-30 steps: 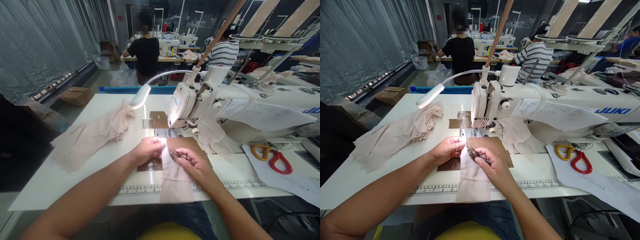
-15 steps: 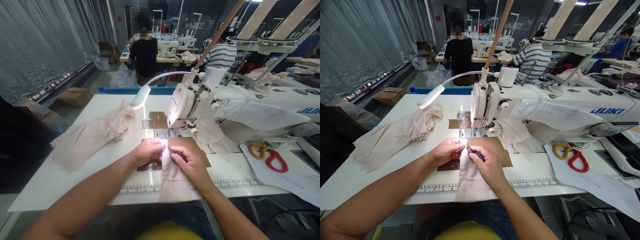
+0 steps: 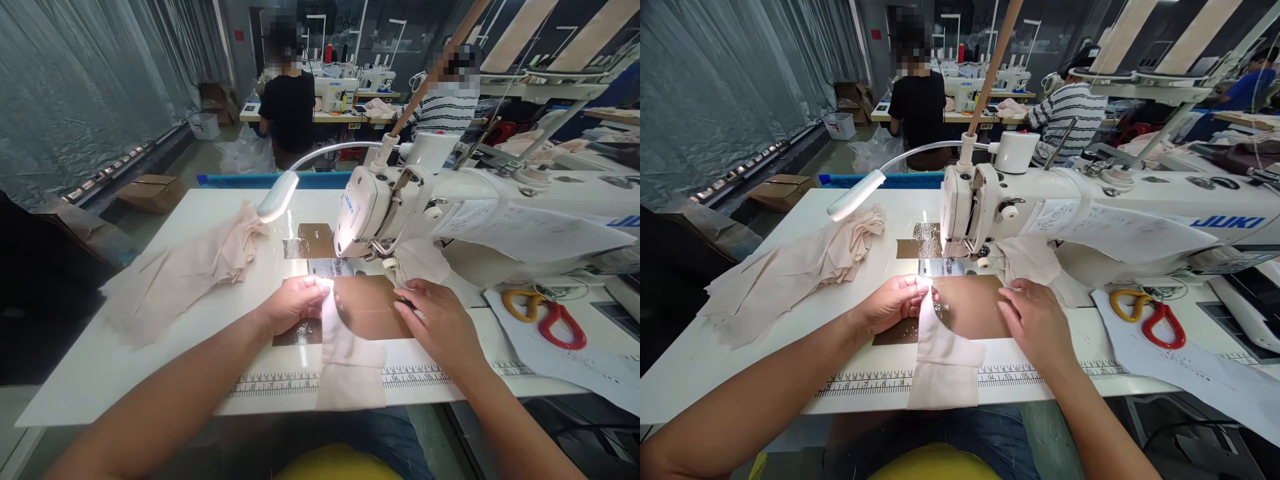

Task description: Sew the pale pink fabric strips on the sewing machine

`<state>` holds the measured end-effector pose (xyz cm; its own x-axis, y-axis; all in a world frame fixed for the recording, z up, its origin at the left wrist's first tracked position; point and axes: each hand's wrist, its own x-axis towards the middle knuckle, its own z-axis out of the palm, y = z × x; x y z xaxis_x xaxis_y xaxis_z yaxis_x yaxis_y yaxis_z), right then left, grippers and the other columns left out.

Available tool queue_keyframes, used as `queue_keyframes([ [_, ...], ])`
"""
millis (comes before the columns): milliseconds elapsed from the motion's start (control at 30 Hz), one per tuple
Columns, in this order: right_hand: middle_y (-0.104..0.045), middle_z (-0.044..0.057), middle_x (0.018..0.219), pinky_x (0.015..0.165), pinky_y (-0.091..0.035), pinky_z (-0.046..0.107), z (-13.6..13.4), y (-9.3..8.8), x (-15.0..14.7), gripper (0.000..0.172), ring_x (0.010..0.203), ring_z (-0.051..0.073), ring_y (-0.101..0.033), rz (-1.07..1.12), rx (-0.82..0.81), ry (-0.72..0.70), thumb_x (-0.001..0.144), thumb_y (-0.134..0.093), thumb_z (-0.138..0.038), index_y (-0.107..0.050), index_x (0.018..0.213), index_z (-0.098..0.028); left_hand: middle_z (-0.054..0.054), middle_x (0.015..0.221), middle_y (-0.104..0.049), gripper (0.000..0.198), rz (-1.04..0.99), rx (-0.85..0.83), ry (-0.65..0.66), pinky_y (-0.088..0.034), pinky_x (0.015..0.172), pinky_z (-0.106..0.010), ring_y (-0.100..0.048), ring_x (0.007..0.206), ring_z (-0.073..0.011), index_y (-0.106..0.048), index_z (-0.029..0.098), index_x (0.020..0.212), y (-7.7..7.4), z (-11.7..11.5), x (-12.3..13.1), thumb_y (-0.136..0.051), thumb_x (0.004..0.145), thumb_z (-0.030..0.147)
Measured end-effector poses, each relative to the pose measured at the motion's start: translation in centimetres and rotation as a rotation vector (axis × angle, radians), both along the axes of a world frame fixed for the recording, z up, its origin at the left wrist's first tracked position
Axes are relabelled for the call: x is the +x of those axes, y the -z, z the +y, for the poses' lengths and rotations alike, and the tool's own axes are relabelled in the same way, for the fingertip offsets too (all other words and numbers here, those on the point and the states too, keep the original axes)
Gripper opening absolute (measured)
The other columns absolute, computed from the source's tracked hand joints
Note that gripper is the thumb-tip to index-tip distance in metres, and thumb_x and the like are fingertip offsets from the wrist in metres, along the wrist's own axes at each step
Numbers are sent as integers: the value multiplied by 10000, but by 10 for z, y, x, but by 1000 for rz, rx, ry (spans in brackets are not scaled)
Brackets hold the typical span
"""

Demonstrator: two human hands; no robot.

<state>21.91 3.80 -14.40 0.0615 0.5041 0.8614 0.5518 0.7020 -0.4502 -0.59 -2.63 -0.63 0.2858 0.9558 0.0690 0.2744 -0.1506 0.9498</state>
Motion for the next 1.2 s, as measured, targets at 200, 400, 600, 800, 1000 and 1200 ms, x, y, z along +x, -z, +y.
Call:
queue_keyframes([
  [200, -649, -4, 801, 623, -461, 278, -37, -45, -40, 67, 720, 157, -591, -55, -282, -684, 811, -559, -274, -576, 771, -222, -7, 774, -586, 279, 67, 100, -45, -462, 633, -191, -535, 645, -65, -605, 138, 821, 2, 1, 0, -727, 759, 381],
  [400, -622, -24, 717, 604, -415, 264, -23, -60, -39, 122, 653, 138, -550, -121, -263, -721, 812, -491, -201, -540, 702, -218, -11, 661, -596, 262, 242, 222, -87, -450, 580, -227, -551, 577, -102, -558, 143, 827, -6, 9, -1, -708, 763, 349],
  [600, -598, 39, 913, 715, -393, 321, -22, -42, -60, 139, 824, 190, -506, -427, 127, -524, 860, -552, -343, -582, 839, -208, -22, 750, -575, 95, 460, 475, -148, -443, 693, -270, -535, 703, -141, -581, 170, 768, 2, 18, 8, -633, 794, 245],
  [800, -551, 49, 894, 667, -354, 302, -20, -38, -70, 172, 794, 181, -444, -488, 188, -516, 878, -550, -349, -563, 822, -187, -24, 848, -603, 94, 642, 618, -153, -412, 822, -314, -531, 834, -169, -625, 191, 795, 9, 16, 8, -560, 804, 123],
  [1000, -598, 76, 887, 702, -380, 319, -12, -36, -63, 162, 798, 190, -485, -391, 332, -551, 894, -513, -292, -587, 819, -169, -40, 883, -640, 112, 868, 815, -68, -478, 785, -314, -590, 826, -155, -610, 153, 893, 6, 23, 0, -536, 816, 120],
  [1200, -618, -7, 716, 595, -385, 236, -71, 32, -38, 229, 648, 116, -534, -437, 400, -1006, 943, -446, -309, -616, 821, -215, -65, 1000, -634, 251, 945, 657, -123, -514, 740, -319, -613, 851, -171, -572, 174, 1108, 10, -36, -7, -547, 862, 216],
])
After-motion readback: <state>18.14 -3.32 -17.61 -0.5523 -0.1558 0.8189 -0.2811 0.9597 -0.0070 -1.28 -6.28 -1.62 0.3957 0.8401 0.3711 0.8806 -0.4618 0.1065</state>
